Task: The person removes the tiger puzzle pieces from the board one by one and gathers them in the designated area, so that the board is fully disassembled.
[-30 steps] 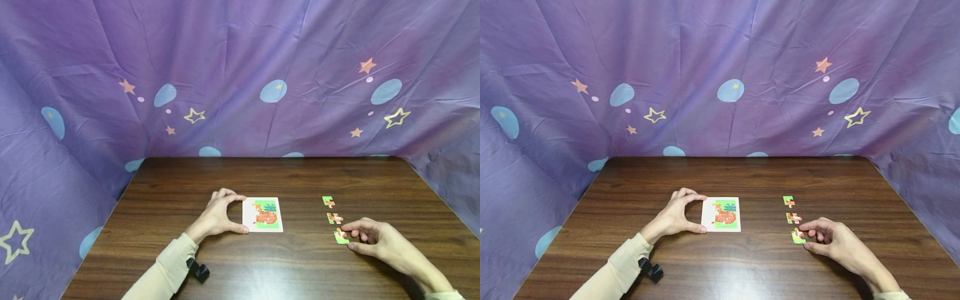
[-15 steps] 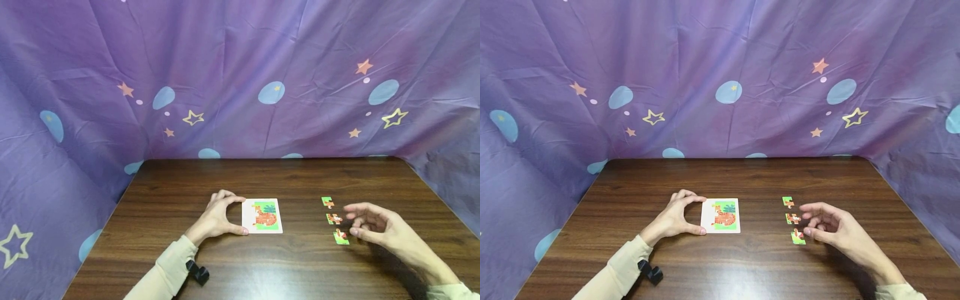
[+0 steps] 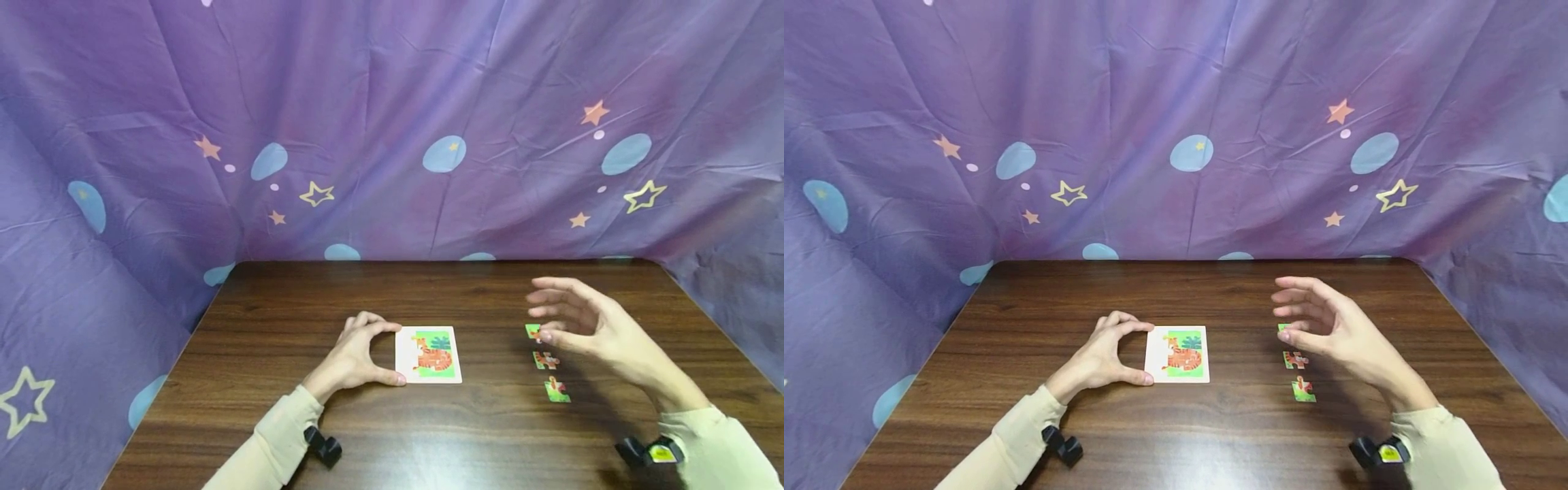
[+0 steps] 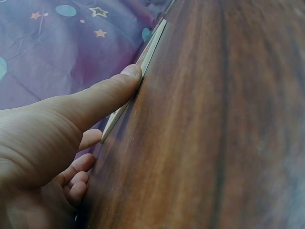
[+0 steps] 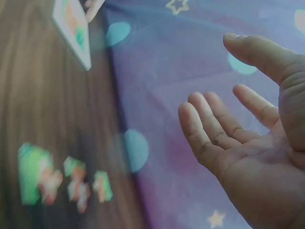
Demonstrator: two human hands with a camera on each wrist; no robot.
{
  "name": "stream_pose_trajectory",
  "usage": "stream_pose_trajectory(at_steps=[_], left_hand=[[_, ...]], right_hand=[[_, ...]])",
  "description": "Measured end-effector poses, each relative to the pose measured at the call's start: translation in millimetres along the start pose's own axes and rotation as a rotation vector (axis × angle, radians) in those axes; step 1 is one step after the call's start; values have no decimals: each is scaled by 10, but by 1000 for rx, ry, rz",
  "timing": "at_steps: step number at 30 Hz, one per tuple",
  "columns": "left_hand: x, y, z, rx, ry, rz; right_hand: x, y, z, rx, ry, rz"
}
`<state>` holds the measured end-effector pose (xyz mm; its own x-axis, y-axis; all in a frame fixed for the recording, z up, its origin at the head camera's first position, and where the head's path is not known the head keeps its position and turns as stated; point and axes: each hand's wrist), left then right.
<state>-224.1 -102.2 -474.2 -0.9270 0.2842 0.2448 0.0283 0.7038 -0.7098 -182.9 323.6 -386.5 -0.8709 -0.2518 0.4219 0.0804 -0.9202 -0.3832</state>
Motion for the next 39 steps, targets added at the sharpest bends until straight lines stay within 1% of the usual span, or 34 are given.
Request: stream_pose_trajectory(at_steps=[7, 12, 17, 20, 24, 28, 32, 35, 39], left_hand=[[0, 3, 1, -4, -7, 0], [-5, -5, 0, -10, -11, 3], [-14, -3, 7, -12, -12, 6], [-12, 0, 9, -10, -8, 6], [-1, -4, 2, -8, 7, 0], [3, -3, -2, -4, 14, 5], [5, -2, -4, -3, 15, 8], [3, -8, -7, -8, 15, 6], [-3, -11, -5, -8, 11, 6]], right_hand=[[310, 206, 205, 124, -20, 8], [515, 391, 331, 179, -24, 8], [682, 588, 398, 236, -28, 5], [760, 700, 404, 260, -16, -4], [823, 852, 382, 254, 14, -11], [837, 1009, 302, 223, 27, -1], [833, 1167, 166, 194, 46, 23], [822, 1281, 46, 177, 78, 49], [788, 1412, -117, 197, 133, 85]])
Point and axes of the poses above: each hand's wrist, its own x-axis towards the middle knuckle, its own y-axis out of the palm, z = x × y, and after that the axes turned 11 degrees about -z, right-handed
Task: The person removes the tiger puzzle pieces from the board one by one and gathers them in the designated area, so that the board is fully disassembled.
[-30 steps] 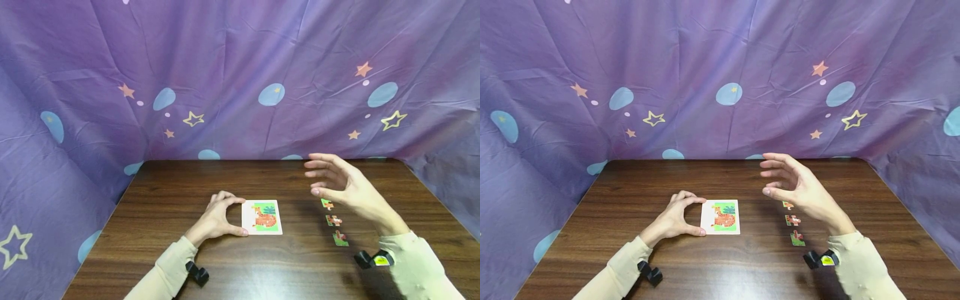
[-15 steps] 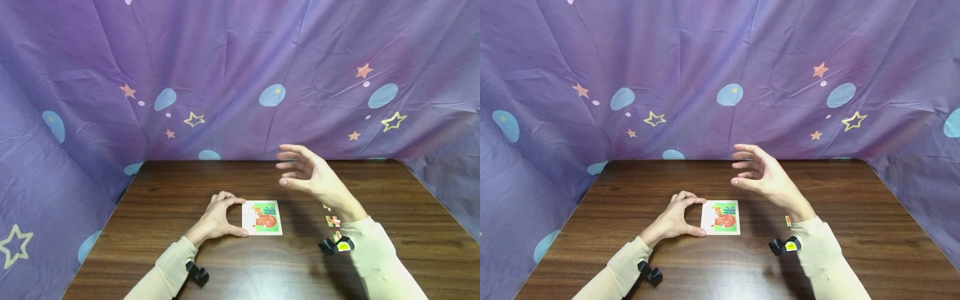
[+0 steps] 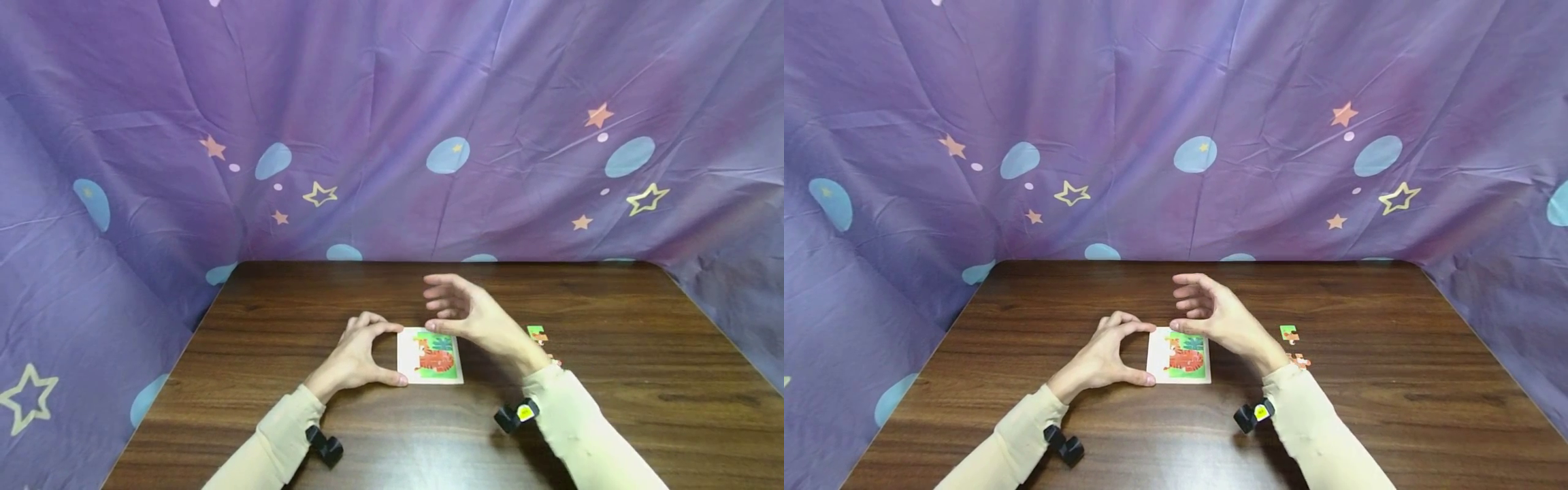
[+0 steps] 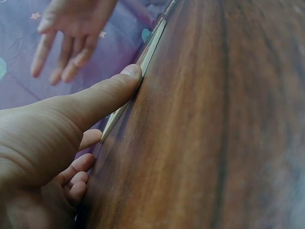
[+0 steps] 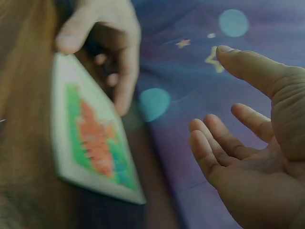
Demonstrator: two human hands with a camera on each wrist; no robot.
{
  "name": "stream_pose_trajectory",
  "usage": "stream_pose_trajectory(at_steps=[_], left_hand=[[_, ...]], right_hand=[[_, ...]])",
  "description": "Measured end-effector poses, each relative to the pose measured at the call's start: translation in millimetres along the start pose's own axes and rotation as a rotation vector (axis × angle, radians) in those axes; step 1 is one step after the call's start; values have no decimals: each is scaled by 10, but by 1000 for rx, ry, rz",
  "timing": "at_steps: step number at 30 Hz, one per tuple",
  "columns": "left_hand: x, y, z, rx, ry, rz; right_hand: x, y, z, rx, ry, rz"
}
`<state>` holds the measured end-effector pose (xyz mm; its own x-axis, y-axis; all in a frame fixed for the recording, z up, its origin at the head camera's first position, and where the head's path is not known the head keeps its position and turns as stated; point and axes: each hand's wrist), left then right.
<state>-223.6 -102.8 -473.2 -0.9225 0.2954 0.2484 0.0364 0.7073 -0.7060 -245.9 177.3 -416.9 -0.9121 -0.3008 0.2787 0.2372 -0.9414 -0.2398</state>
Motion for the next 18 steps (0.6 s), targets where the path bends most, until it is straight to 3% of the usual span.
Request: stream_pose_trajectory(at_steps=[8, 18], left_hand=[[-10, -2, 9, 11, 1, 2], [-10, -2, 0, 4, 36, -14]], right_hand=[[-24, 140, -260, 6, 85, 31], [-52, 218, -447, -78, 115, 60]])
Point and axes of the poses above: each hand's wrist, its own x-axis towards the middle knuckle, its own y-axis out of the palm, z = x × y, and after that the axes turned 11 degrees about -z, right-handed
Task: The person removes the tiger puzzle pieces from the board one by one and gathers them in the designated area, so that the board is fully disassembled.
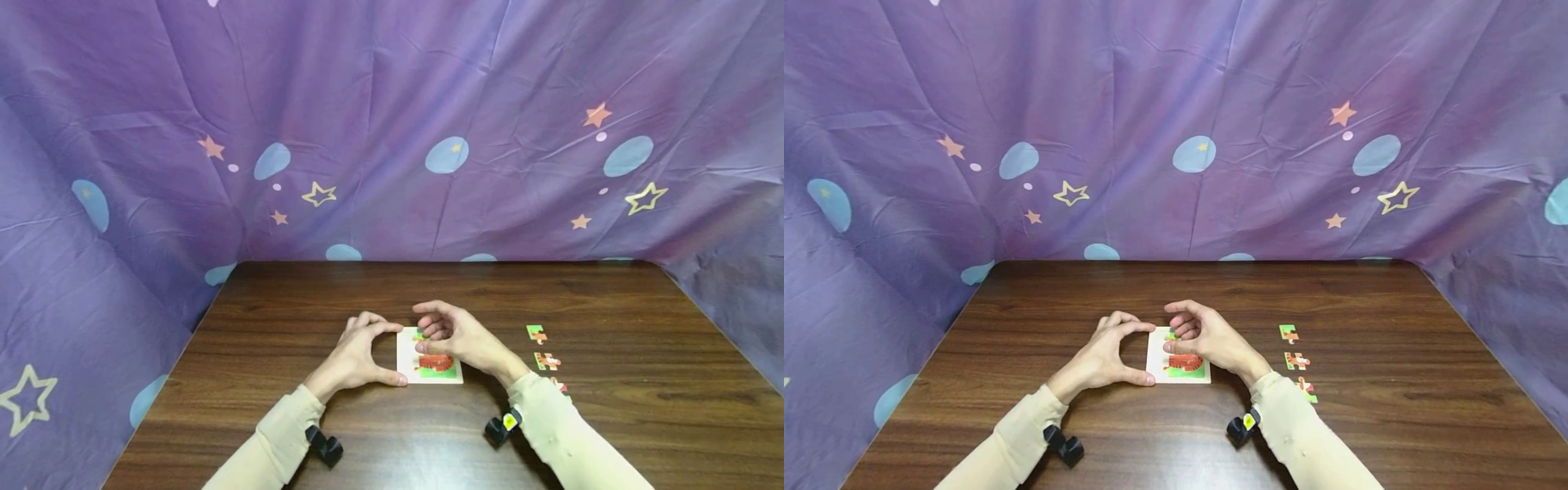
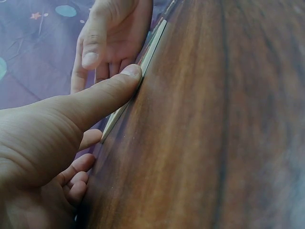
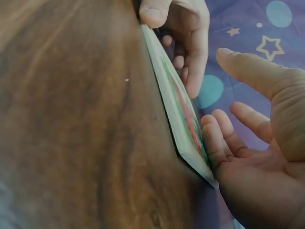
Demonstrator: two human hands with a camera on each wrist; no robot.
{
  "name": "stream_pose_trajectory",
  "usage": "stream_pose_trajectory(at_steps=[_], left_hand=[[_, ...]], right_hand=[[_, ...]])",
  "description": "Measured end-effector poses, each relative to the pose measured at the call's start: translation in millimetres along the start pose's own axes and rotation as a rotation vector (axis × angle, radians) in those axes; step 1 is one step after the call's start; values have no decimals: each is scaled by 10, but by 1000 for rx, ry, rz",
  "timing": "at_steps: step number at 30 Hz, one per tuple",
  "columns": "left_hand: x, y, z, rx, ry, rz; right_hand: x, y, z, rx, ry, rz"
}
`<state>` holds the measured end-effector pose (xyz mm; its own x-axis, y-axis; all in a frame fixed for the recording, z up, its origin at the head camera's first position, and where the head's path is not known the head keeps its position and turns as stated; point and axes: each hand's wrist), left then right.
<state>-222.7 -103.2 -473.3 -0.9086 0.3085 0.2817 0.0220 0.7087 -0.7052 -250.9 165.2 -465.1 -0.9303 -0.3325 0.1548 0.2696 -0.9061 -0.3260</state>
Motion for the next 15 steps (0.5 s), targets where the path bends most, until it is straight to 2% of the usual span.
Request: stream_pose_trajectory(at_steps=[7, 15], left_hand=[[3, -17, -8, -15, -36, 25], [7, 3, 1, 7, -32, 14]], right_hand=[[0, 7, -49, -55, -22, -1], [-9, 25, -69, -142, -34, -32]])
Point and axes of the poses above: each hand's wrist, its own x-axis towards the middle knuckle, its own y-axis out of the palm, z = x × y, and after that the axes turned 11 degrees about -z, right-handed
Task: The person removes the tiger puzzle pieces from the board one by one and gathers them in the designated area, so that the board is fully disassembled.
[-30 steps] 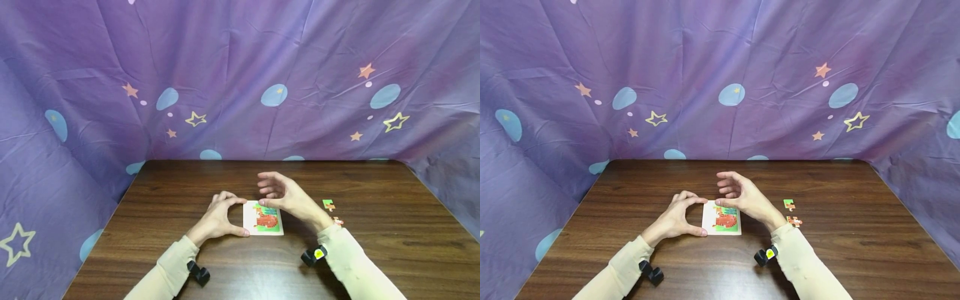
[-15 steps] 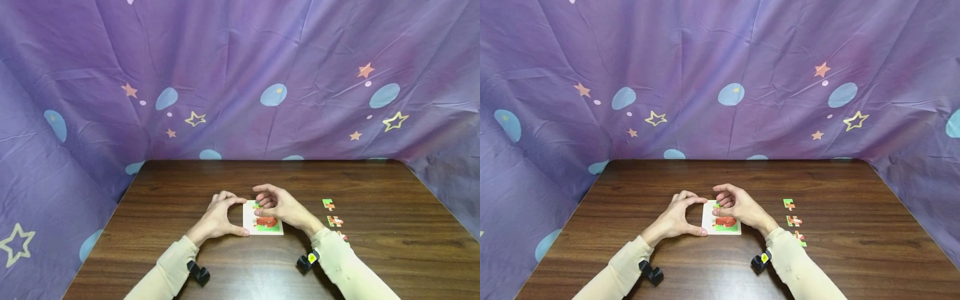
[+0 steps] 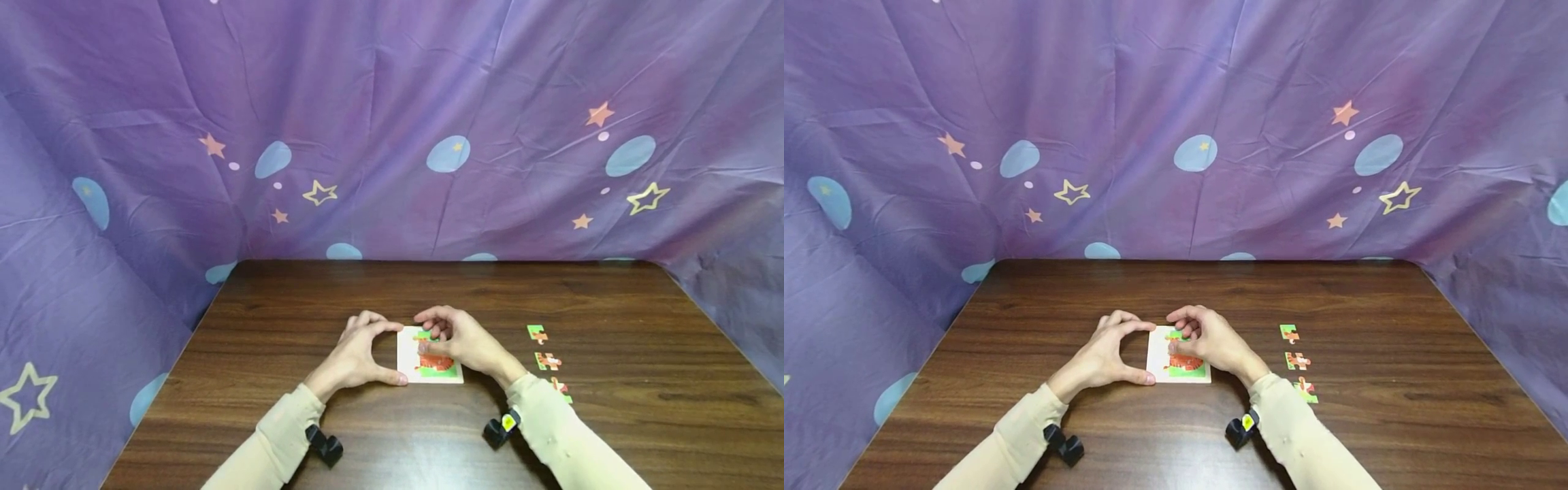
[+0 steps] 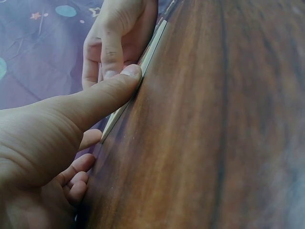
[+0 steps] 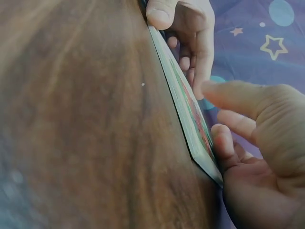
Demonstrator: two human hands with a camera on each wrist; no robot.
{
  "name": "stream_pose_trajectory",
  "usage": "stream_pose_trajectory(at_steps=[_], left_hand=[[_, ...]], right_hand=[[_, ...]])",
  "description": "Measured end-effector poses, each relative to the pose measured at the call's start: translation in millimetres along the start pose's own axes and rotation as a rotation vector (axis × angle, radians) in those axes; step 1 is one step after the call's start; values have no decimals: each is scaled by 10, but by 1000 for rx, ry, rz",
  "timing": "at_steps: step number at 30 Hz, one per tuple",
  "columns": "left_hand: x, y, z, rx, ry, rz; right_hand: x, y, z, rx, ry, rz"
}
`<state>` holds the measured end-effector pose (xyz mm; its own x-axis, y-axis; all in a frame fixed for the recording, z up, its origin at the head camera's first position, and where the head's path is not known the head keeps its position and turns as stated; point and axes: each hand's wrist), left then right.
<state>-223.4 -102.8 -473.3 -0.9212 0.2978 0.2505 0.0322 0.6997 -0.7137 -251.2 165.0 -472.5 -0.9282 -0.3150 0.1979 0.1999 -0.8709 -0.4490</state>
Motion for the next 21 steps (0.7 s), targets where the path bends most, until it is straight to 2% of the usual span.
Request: stream_pose_trajectory(at_steps=[13, 21], left_hand=[[5, -11, -6, -5, -18, 14], [-6, -8, -11, -8, -24, 13]], right_hand=[[-11, 14, -34, -178, -53, -35], [-22, 36, 7, -221, -41, -27]])
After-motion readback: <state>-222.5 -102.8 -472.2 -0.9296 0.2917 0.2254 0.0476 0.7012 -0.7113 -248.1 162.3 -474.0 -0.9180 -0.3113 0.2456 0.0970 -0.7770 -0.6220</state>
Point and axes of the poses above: each hand's wrist, its own x-axis towards the middle knuckle, its own y-axis out of the palm, z = x × y, and after that the axes turned 11 degrees about -z, right-handed
